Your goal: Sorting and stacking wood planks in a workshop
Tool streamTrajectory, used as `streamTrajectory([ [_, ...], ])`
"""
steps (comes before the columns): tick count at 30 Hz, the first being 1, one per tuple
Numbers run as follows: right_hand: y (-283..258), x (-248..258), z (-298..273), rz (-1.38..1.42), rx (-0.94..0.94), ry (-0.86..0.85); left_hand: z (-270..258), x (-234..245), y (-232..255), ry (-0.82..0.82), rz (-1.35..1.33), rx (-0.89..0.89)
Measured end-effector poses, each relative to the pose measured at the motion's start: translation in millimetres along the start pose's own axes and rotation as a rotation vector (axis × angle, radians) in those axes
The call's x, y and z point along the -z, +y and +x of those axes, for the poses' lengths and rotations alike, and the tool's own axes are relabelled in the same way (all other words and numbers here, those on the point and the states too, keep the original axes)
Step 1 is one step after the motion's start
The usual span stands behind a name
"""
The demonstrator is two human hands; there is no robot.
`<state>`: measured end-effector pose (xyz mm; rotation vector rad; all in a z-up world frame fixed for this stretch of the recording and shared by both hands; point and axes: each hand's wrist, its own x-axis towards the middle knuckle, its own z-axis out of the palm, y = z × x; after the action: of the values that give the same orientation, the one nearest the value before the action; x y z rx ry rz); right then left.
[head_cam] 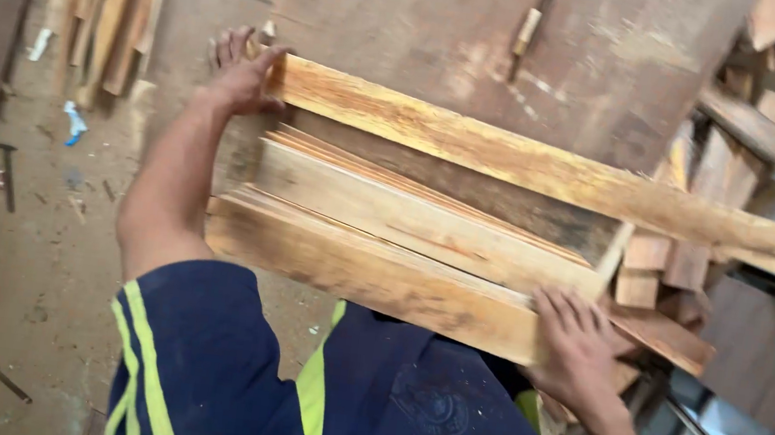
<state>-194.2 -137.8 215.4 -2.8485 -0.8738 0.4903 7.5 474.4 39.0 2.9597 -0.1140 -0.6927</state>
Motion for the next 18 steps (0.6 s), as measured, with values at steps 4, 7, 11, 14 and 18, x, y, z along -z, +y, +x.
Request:
streamTrajectory([
  [4, 9.1, 0.5, -4.9, 0.211, -0.170, -0.091, 13.3, -44.7, -65.1, 0.272, -0.249, 0.052],
  [7, 37.5, 2.7, 5.5, 0.244, -0.132, 0.012, 8.8, -45.0, -77.3, 0.432, -0.428, 0.248],
  [11, 38.8, 9.7, 62.1, 0.038, -0.085, 0.220, 6.7, -25.0, -78.7, 0.478, -0.568, 0.505],
  [14, 48.3, -9.2, 126.9, -0.108, -0.038, 0.333, 30.6, -53.0, -109.5, 0.519, -0.713, 0.521],
  [18, 42.3, -56.2, 203.5, 0.014, -0.001, 0.295, 18.6, -33.6, -115.1, 0.470, -0.875, 0.550],
])
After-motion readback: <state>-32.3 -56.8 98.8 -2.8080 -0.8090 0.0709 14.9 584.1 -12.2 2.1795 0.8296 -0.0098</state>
